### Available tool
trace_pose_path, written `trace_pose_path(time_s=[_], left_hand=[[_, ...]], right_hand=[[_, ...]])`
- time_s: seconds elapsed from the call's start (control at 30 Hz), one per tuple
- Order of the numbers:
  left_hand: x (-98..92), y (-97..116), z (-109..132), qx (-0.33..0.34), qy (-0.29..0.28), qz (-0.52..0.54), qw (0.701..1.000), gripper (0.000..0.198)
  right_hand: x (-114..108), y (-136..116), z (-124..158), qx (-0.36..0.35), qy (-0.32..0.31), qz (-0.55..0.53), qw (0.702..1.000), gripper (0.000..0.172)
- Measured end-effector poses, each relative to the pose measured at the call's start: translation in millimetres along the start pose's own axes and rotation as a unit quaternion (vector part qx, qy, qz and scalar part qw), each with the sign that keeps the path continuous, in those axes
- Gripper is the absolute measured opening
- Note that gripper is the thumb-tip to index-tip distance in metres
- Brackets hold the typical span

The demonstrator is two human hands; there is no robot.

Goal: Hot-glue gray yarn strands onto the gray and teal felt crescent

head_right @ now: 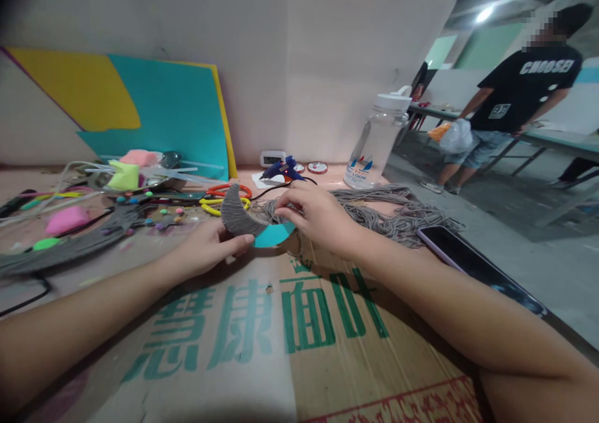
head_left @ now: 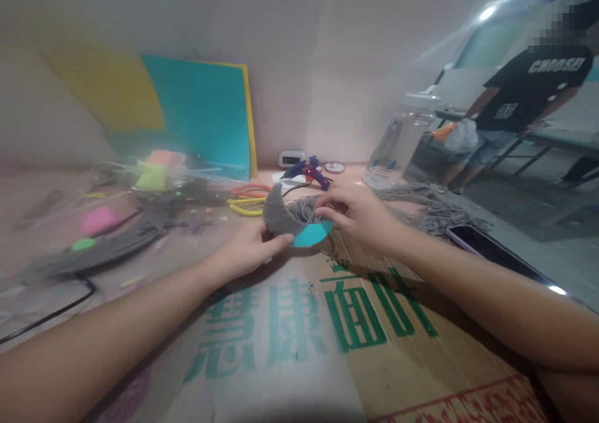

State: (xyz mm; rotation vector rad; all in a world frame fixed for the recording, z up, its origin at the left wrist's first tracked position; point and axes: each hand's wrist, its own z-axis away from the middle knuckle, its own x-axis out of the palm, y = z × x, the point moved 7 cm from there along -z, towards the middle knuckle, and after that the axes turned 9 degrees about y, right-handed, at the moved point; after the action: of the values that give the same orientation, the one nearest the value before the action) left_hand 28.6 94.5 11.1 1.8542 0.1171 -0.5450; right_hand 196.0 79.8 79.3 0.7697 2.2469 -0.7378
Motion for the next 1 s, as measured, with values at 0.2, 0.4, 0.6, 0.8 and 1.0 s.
trace_pose_path(time_s=[0.2, 0.4, 0.6, 0.8, 1.0], left_hand=[[4.7, 0, 1, 0.0, -0.036, 0.008, 0.999, 0.02], [6.9, 2, 3, 0.04, -0.065, 0.014, 0.997, 0.025], [14.9, 3, 6, 0.055, -0.116, 0.029, 0.991, 0.026], [9.9, 15, 9, 0.095, -0.068, 0.014, 0.993, 0.018], [-8.2, 42, 16, 0.191, 0.012, -0.023, 0.981, 0.019]], right_hand=[[3, 4, 0, 0.034, -0.007, -0.031, 0.999, 0.01], [17, 20, 1, 0.15, -0.09, -0.18, 0.968, 0.012], [40, 24, 19, 0.275, -0.196, -0.357, 0.871, 0.018], [55, 17, 30, 0.301, -0.175, -0.377, 0.858, 0.019], [57, 17, 30, 0.293, -0.186, -0.358, 0.867, 0.026]])
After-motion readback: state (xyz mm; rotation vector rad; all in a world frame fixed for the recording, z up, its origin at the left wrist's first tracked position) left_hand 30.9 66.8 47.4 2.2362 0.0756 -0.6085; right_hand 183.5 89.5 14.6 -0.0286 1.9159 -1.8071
